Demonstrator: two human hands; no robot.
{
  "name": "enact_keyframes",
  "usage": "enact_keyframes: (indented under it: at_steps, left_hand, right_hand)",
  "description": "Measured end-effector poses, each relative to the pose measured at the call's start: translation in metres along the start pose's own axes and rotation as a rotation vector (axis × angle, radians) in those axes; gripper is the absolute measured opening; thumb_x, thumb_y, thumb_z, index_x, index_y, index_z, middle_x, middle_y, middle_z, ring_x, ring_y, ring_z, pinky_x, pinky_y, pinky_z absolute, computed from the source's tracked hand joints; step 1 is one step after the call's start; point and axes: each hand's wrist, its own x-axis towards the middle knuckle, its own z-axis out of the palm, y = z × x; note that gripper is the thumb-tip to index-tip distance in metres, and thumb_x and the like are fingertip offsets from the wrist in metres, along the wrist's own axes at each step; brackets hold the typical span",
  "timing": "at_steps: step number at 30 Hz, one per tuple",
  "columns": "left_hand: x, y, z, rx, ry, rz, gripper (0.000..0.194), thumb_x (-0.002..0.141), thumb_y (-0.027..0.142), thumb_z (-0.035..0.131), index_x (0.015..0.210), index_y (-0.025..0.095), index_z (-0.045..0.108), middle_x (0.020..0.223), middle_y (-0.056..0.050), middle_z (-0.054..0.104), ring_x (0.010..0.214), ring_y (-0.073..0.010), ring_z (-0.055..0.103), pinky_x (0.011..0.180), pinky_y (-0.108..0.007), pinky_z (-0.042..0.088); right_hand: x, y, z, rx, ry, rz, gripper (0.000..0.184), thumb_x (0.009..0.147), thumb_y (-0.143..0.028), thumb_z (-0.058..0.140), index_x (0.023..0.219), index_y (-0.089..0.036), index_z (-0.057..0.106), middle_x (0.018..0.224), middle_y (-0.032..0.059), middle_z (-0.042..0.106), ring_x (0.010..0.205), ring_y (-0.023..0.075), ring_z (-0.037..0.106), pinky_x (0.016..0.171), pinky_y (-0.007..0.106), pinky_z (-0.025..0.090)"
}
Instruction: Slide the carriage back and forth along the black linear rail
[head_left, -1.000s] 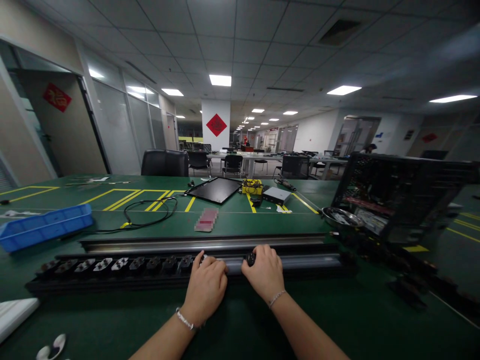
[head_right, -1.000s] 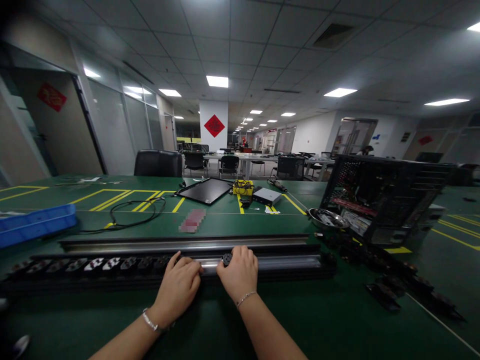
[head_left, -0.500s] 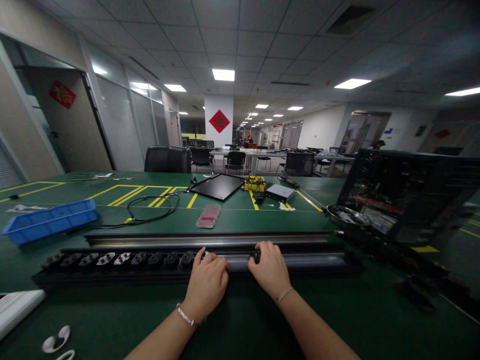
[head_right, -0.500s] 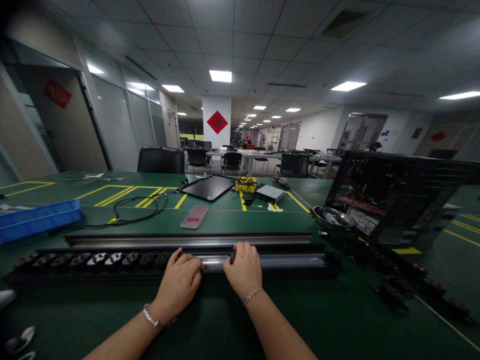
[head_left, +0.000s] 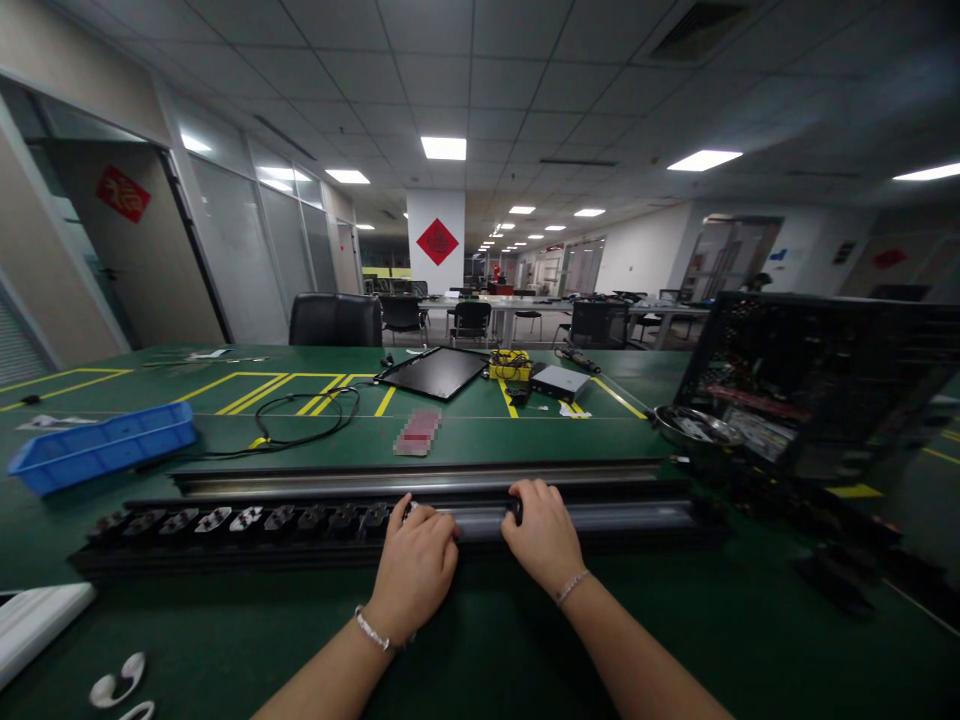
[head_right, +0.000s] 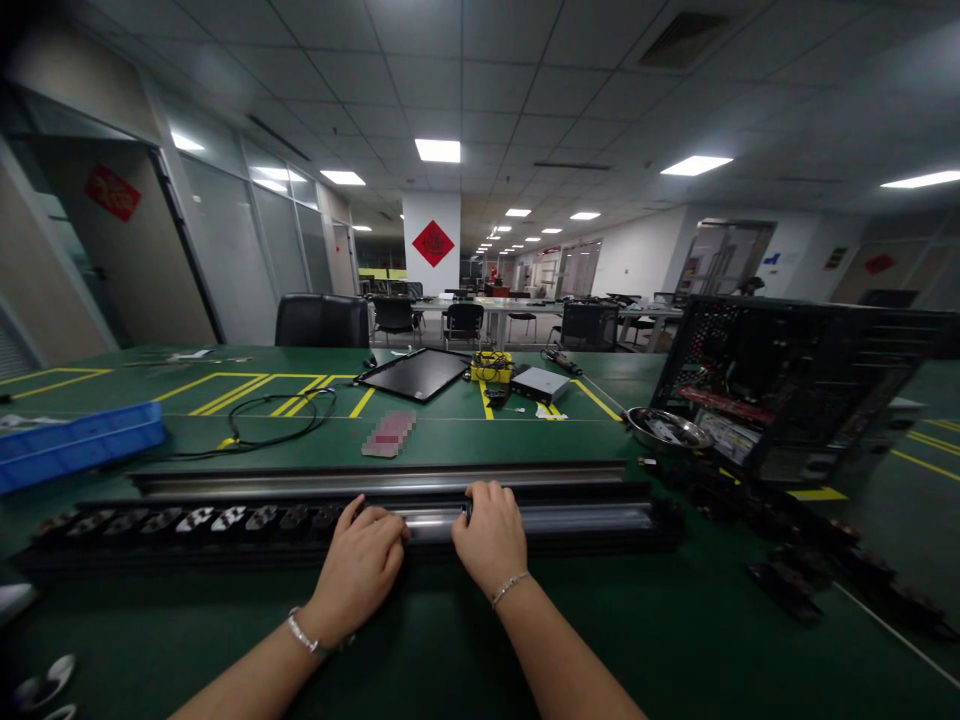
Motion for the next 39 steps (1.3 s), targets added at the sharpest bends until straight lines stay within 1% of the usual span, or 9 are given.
enact_keyframes:
  at_steps: [11,14,20,28,36,39]
  left_hand:
    - [0.0007,0.0017,-0.0028,0.0,0.013,0.005,0.021,0.08,0.012,0.042,0.075,0.024,0.058,0.075,0.0,0.066,0.084,-0.0188,0.059,0.105,-0.052,0.028]
    - [0.0003,0.0012,-0.0023,0.001,0.004,0.0,0.021,0.08,0.012,0.042,0.076,0.024,0.058,0.075,0.001,0.066,0.085,-0.0184,0.059,0.106,-0.052,0.027]
    - [-0.0001,0.001,-0.0009,-0.005,-0.006,-0.003,0.021,0.08,0.012,0.042,0.077,0.024,0.058,0.076,0.001,0.066,0.086,-0.0181,0.058,0.106,-0.052,0.026]
    - [0.0006,0.0019,-0.0024,-0.001,-0.005,-0.001,0.021,0.08,0.012,0.042,0.077,0.024,0.058,0.076,0.001,0.066,0.086,-0.0184,0.058,0.106,-0.052,0.027]
    - [0.0008,0.0017,-0.0025,-0.003,0.023,0.01,0.021,0.079,0.012,0.042,0.075,0.025,0.058,0.075,0.0,0.066,0.085,-0.0187,0.059,0.105,-0.052,0.028]
    - [0.001,0.0018,-0.0029,-0.001,0.01,0.005,0.021,0.079,0.012,0.042,0.076,0.024,0.058,0.075,0.0,0.066,0.085,-0.0187,0.059,0.105,-0.053,0.028]
  right_hand:
    - [0.0015,0.0021,-0.0021,-0.008,-0.017,-0.006,0.025,0.074,-0.015,0.047,0.096,-0.02,0.059,0.096,0.0058,0.059,0.095,0.019,0.048,0.085,0.028,0.035]
    - [0.0009,0.0022,-0.0021,-0.025,-0.01,0.006,0.024,0.075,-0.017,0.047,0.096,-0.02,0.059,0.096,0.0059,0.059,0.096,0.0191,0.049,0.085,0.028,0.035]
    - [-0.0006,0.0038,-0.0044,-0.125,0.029,0.077,0.024,0.073,-0.026,0.052,0.095,-0.021,0.06,0.097,0.0073,0.058,0.097,0.0223,0.048,0.083,0.032,0.034]
    - [0.0005,0.0045,-0.0052,-0.136,0.016,0.068,0.022,0.074,-0.027,0.053,0.094,-0.021,0.06,0.096,0.0073,0.057,0.096,0.0216,0.048,0.083,0.032,0.034]
    - [0.0016,0.0051,-0.0051,-0.121,0.011,0.061,0.023,0.073,-0.024,0.052,0.094,-0.021,0.06,0.097,0.0073,0.057,0.097,0.0219,0.047,0.082,0.032,0.033]
    - [0.0022,0.0054,-0.007,-0.098,-0.002,0.067,0.025,0.073,-0.021,0.051,0.095,-0.021,0.06,0.098,0.007,0.058,0.098,0.0217,0.047,0.083,0.031,0.033]
